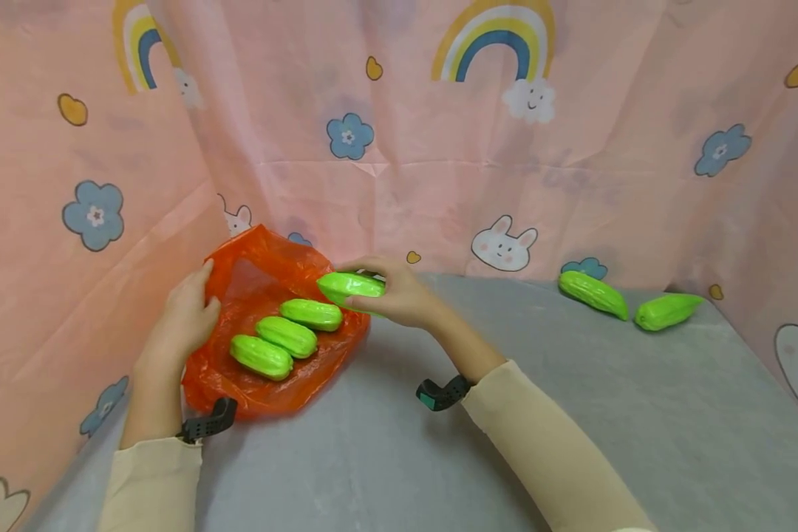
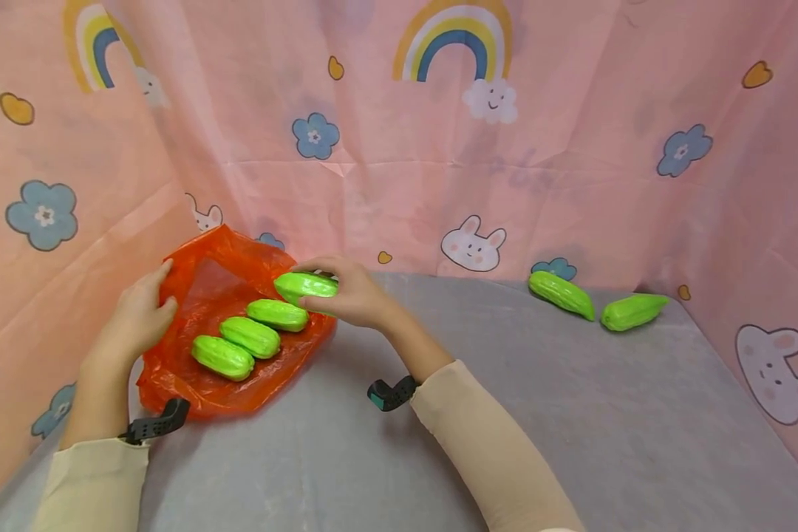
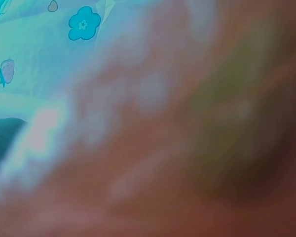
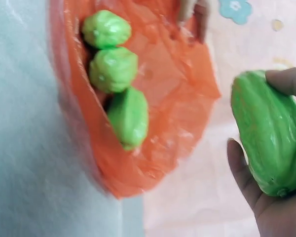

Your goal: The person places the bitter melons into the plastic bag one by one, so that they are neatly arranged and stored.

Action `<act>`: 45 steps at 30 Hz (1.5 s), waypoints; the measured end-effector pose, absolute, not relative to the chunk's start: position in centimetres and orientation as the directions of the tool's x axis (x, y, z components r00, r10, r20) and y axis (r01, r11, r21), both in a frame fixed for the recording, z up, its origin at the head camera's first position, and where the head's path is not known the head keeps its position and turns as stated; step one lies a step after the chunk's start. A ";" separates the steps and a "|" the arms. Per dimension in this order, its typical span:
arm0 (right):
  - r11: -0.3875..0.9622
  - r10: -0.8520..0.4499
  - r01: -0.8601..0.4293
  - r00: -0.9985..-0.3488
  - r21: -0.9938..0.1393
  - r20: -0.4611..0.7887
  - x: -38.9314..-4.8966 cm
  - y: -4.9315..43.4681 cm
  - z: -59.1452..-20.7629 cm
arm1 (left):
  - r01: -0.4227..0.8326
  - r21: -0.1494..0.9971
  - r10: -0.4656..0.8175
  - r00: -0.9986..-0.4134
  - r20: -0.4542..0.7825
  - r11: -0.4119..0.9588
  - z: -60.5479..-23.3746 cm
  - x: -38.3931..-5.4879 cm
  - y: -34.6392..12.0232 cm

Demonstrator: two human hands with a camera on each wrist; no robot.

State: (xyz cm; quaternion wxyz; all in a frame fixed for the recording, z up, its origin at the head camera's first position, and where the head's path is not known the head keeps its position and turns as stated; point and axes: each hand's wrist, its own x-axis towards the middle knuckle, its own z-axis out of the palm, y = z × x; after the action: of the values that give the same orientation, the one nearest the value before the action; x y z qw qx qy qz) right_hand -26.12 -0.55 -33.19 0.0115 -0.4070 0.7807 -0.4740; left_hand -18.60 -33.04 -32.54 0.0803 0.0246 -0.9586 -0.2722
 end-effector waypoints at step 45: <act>0.271 -0.656 -0.636 -0.672 -0.723 0.345 -24.6 -13.1 -37.8 | -0.015 0.541 -0.120 -0.980 0.159 0.841 -32.8 -18.6 -33.7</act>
State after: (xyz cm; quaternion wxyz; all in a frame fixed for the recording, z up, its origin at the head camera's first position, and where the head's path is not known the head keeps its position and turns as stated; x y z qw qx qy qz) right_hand -24.63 -13.06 -37.78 0.0109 -0.4051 0.7971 -0.4476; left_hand -18.56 -33.72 -32.82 0.0939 0.0354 -0.9548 -0.2798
